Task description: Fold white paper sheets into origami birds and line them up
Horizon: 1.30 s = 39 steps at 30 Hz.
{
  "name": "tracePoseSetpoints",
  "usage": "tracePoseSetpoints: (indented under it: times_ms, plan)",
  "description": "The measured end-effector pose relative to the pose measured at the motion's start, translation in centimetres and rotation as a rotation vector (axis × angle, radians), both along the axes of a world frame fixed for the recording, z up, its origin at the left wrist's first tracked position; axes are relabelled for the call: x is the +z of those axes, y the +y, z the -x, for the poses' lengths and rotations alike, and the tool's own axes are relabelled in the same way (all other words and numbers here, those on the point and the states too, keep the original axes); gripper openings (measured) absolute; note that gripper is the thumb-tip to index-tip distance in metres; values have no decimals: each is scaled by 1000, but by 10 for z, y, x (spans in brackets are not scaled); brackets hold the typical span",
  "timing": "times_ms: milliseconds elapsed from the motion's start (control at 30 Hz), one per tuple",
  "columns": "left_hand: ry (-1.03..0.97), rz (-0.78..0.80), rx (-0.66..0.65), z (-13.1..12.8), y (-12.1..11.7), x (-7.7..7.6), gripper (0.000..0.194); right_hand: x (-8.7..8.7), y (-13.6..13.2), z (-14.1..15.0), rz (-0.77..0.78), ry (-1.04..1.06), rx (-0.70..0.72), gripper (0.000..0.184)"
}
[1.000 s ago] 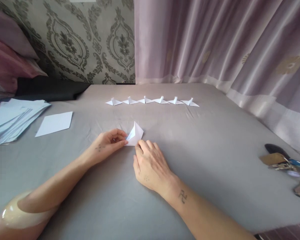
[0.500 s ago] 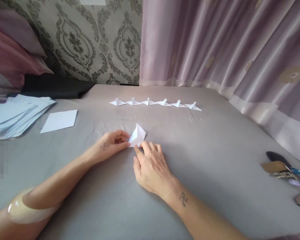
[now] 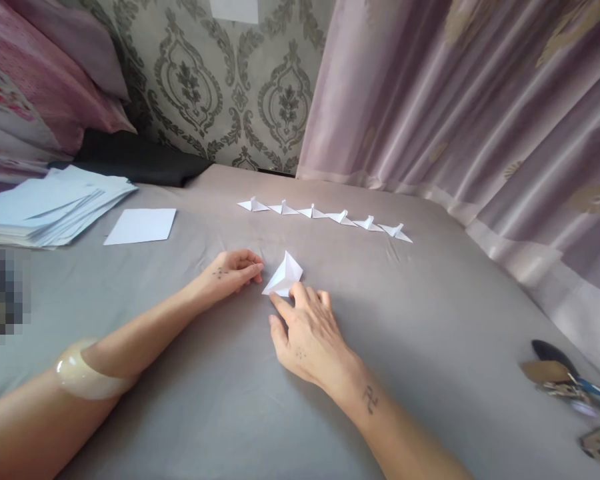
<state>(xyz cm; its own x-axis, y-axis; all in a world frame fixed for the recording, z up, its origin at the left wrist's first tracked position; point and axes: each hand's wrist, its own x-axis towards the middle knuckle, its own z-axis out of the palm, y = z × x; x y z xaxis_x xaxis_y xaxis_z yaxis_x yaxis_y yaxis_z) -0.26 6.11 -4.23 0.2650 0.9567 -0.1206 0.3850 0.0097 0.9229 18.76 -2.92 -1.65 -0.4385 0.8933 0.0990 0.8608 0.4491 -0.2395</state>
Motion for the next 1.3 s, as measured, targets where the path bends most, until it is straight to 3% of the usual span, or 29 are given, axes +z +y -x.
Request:
tracePoseSetpoints:
  times_ms: [200, 433, 600, 833, 867, 967, 1033, 1167, 1300]
  plan:
    - [-11, 11, 7, 0, 1, -3, 29, 10, 5, 9, 34, -65, 24, 35]
    - [38, -69, -60, 1, -2, 4, 27, 5, -1, 5, 31, 15, -10, 33]
    - [204, -206, -180, -2, -9, 10, 27, 2, -6, -5, 60, 130, -64, 25]
    - [400, -667, -287, 0, -9, -10, 27, -15, 1, -10, -34, 237, -238, 15]
    - [411, -688, -299, 0, -9, -11, 27, -17, 2, -9, -54, 264, -273, 16]
    - [405, -697, -318, -2, -11, -11, 22, -20, 4, -6, -101, 295, -331, 45]
    - [383, -687, -340, -4, -13, -10, 20, -20, 6, -4, -135, 285, -344, 55]
    - [360, -706, -402, -6, -15, -9, 27, -23, 16, -9, -202, 355, -364, 34]
    - [478, -861, -374, -6, -16, -6, 41, -31, 29, -23, -132, 608, -425, 29]
